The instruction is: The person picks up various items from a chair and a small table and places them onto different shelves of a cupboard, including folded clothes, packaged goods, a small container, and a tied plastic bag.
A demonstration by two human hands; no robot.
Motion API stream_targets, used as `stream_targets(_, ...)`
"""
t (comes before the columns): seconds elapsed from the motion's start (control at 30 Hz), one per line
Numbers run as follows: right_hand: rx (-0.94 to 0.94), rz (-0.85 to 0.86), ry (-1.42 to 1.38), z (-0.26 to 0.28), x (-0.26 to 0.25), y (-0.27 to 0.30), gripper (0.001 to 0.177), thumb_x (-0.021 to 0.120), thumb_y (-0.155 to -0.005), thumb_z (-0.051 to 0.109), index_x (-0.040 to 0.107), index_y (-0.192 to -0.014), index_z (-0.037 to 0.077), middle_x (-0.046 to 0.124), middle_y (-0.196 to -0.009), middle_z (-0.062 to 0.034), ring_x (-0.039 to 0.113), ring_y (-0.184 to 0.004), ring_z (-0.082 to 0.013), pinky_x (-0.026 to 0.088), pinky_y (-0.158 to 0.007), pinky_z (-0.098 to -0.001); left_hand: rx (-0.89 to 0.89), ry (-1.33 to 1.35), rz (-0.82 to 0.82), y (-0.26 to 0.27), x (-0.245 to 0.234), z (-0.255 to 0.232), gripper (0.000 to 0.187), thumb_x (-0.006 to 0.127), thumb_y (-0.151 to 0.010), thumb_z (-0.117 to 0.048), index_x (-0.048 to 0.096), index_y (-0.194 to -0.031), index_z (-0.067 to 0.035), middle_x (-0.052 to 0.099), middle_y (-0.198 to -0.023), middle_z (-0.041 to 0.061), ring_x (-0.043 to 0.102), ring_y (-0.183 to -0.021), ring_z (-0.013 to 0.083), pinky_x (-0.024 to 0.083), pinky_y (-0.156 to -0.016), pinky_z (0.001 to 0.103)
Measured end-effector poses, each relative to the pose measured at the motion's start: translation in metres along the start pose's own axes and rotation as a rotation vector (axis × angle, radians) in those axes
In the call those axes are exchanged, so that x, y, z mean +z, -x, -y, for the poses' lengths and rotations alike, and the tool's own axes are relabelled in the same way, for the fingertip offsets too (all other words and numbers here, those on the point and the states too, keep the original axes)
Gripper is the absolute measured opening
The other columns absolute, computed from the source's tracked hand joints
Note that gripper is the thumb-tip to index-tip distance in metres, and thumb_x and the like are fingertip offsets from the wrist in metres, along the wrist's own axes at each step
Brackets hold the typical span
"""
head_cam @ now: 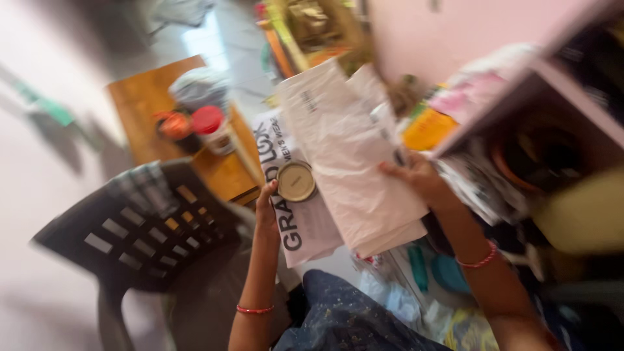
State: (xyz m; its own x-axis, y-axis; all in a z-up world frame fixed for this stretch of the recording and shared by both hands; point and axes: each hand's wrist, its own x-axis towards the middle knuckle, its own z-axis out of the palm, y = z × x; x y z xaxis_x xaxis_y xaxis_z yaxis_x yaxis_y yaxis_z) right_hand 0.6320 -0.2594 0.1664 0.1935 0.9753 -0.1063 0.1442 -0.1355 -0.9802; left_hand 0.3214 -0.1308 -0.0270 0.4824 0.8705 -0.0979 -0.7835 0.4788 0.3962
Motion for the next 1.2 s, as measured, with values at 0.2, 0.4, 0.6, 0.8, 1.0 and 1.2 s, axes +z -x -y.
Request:
stream_targets(0.2,0.006,-0.118,-0.455,-0.034,-0.069,0.08,0.05,0.076,-0.087,0.011,0.059,-0.131,-0.003,0.072,-0.119,-0.0106,0.071,-0.102,-0.019,0.061,-0.09,-0.0353,-0.301,0.063,0.169,-0.025,0.016,0.096,0.064,0.069,-0.086,-0.036,0.058,-0.136,0.003,0.069,-0.124,0.018,0.069,-0.109,0.0294,0.056,-0.097,0.041)
stream_targets(0.4,-0.232,-0.023,-0.416,-0.074,-0.145,0.19,0.073,0.079,-0.08,0.039,0.055,-0.136,-0.001,0.063,-0.133,-0.0098,0.063,-0.118,-0.0199,0.053,-0.1,-0.0362,-0.423,0.046,0.233,-0.03,0.051,0.219,0.061,0.067,-0.088,-0.034,0.058,-0.136,0.001,0.069,-0.126,0.017,0.067,-0.112,0.0288,0.054,-0.099,0.04)
stream_targets(0.6,0.073,-0.398,-0.52,-0.073,-0.183,0.275,0.057,0.081,-0.08,0.023,0.062,-0.125,-0.005,0.069,-0.117,-0.0129,0.068,-0.101,-0.0211,0.057,-0.089,-0.0367,-0.15,-0.127,0.248,-0.012,0.094,0.343,0.048,0.064,-0.097,-0.027,0.061,-0.131,0.006,0.068,-0.124,0.015,0.066,-0.112,0.0239,0.054,-0.101,0.038)
stream_targets(0.8,0.041,-0.54,-0.462,-0.047,-0.225,0.352,0.042,0.083,-0.08,0.008,0.068,-0.115,-0.009,0.074,-0.1,-0.0161,0.073,-0.083,-0.0222,0.06,-0.077,-0.0373,-0.133,-0.305,0.386,0.027,0.14,0.407,0.053,0.06,-0.104,-0.038,0.057,-0.137,0.002,0.066,-0.119,0.01,0.066,-0.107,0.0199,0.054,-0.095,0.034)
stream_targets(1.0,0.122,-0.593,-0.421,-0.047,-0.242,0.374,0.038,0.084,-0.076,0.005,0.066,-0.11,-0.003,0.074,-0.092,-0.0106,0.074,-0.077,-0.017,0.061,-0.072,-0.0347,-0.425,-0.226,0.15,0.144,0.222,0.359,0.049,0.056,-0.099,-0.038,0.058,-0.132,-0.002,0.067,-0.114,0.01,0.065,-0.101,0.0226,0.054,-0.081,0.038)
stream_targets(1.2,0.091,-0.42,-0.422,-0.036,-0.25,0.364,0.043,0.082,-0.075,0.009,0.071,-0.114,-0.007,0.075,-0.095,-0.011,0.073,-0.078,-0.0179,0.06,-0.074,-0.0322,-0.643,-0.406,0.32,0.181,0.227,0.341,0.054,0.067,-0.092,-0.024,0.051,-0.137,0.002,0.064,-0.116,0.013,0.063,-0.108,0.0234,0.049,-0.1,0.041)
